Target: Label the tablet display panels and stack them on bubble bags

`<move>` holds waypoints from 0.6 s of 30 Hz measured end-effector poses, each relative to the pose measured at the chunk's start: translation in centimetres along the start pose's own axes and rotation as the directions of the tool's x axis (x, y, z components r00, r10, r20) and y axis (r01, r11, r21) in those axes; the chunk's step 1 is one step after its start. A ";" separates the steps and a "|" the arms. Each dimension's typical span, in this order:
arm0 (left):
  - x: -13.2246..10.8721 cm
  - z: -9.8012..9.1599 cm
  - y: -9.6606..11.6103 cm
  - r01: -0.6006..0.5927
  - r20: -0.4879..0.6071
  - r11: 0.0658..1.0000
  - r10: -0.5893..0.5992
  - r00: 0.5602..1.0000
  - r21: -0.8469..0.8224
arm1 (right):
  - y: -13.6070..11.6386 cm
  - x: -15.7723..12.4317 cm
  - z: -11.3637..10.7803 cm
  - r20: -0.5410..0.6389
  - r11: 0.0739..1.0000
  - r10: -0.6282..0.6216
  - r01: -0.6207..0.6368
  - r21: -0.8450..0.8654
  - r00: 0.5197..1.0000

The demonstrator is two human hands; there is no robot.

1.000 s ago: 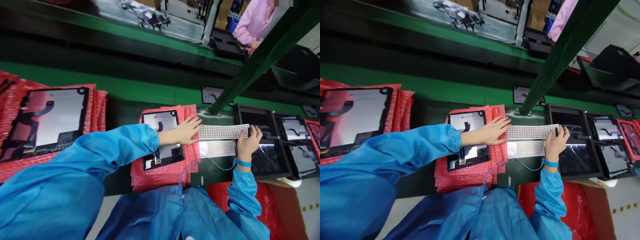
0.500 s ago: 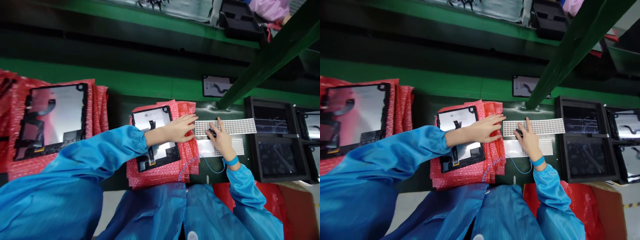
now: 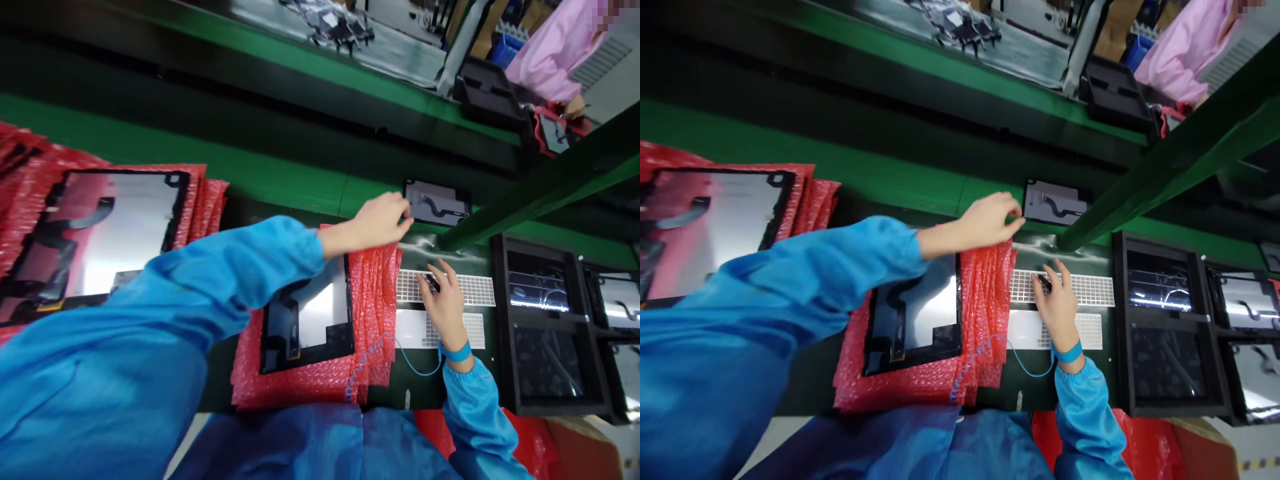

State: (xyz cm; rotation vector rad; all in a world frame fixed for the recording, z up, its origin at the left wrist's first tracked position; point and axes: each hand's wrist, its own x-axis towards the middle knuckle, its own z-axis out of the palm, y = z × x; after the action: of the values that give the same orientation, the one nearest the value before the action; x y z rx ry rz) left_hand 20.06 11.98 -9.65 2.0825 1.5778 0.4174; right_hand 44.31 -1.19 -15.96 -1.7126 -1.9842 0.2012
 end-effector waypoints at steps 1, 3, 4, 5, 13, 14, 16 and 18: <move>2.5 -0.5 0.0 0.118 0.005 0.993 -0.118 0.993 -0.007 | 0.0 0.4 0.3 -0.031 1.000 0.012 -0.011 0.024 0.999; 7.0 -1.0 -0.2 0.273 0.059 0.962 -0.272 0.961 -0.014 | -0.1 0.9 0.9 -0.064 0.997 0.033 -0.028 0.071 0.997; 8.7 -0.9 -0.4 0.316 0.085 0.949 -0.314 0.946 -0.013 | -0.1 1.0 1.2 -0.071 0.995 0.041 -0.034 0.095 0.997; 10.0 -0.7 -0.6 0.353 0.109 0.935 -0.350 0.930 -0.013 | 0.0 1.1 1.5 -0.075 0.992 0.047 -0.038 0.117 0.996; 11.1 0.6 -1.9 0.489 0.154 0.870 -0.475 0.866 -0.069 | 0.7 1.5 1.0 -0.117 0.944 0.112 -0.069 0.324 0.987; 10.8 0.5 -2.1 0.496 0.141 0.864 -0.482 0.865 -0.086 | 0.8 1.7 0.6 -0.106 0.921 0.138 -0.088 0.380 0.985; 10.3 0.3 -2.5 0.509 0.118 0.852 -0.497 0.860 -0.123 | 1.0 2.0 0.0 -0.034 0.844 0.204 -0.158 0.513 0.978; 9.9 0.3 -2.8 0.523 0.101 0.838 -0.513 0.852 -0.156 | 1.3 2.3 -0.4 0.070 0.741 0.266 -0.250 0.624 0.962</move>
State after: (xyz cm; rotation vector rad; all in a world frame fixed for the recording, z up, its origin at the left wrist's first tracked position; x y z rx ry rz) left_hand 20.72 22.00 -11.92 1.4361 1.9066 0.2855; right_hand 45.49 1.17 -15.59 -1.5005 -1.4038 0.8413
